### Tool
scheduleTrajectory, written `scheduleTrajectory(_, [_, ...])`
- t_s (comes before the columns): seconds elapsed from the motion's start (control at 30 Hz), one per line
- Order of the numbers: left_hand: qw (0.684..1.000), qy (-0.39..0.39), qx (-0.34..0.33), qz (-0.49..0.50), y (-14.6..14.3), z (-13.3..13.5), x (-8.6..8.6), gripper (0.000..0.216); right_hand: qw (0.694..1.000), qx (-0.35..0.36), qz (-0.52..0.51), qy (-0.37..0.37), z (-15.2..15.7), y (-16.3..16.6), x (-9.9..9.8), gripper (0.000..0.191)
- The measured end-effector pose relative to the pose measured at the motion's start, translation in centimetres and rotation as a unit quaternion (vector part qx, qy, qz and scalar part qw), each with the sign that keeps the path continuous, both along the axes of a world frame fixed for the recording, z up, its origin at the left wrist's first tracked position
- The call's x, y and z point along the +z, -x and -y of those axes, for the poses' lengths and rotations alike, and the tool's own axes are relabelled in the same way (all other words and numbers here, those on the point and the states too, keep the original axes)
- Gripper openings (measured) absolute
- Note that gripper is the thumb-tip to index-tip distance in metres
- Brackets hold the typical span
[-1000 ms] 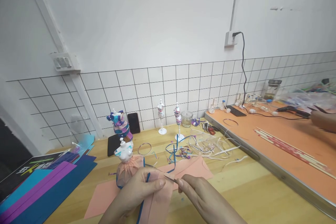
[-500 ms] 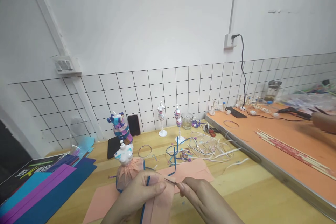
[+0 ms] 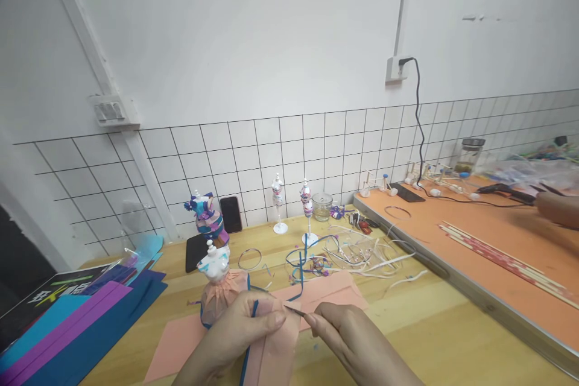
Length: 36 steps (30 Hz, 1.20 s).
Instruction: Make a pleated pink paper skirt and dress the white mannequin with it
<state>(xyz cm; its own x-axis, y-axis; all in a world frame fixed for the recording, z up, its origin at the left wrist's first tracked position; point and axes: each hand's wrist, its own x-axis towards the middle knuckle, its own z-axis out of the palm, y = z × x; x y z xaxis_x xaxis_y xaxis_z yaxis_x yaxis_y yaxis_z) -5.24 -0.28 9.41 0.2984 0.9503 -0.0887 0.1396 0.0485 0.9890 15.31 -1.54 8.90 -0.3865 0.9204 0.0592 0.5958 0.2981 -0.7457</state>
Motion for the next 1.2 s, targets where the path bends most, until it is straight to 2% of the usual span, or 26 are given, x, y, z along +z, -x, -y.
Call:
scheduleTrajectory(0.23, [0.995,0.005,-0.062,0.077,-0.4,0.4,1.3,0.027,1.000,0.012,0.001,-0.001,0.0,0.0,-0.2,0.049])
scheduleTrajectory(0.47, [0.998,-0.003,-0.050,0.042,-0.8,0.0,0.3,0.028,1.000,0.016,-0.007,0.000,0.2,0.4,0.5,0.048])
scheduleTrajectory(0.67, [0.997,0.021,-0.069,0.039,-1.1,0.2,0.2,0.030,1.000,0.027,-0.002,-0.011,0.2,0.8,0.8,0.047])
scheduleTrajectory(0.97, [0.997,0.019,-0.076,0.026,-0.7,0.3,0.3,0.033,0.999,0.023,0.002,-0.028,0.0,0.6,0.5,0.047])
scheduleTrajectory(1.2, [0.997,0.019,-0.070,0.012,-0.5,-0.1,-0.9,0.031,0.999,0.020,0.028,-0.024,-0.1,0.6,0.0,0.049])
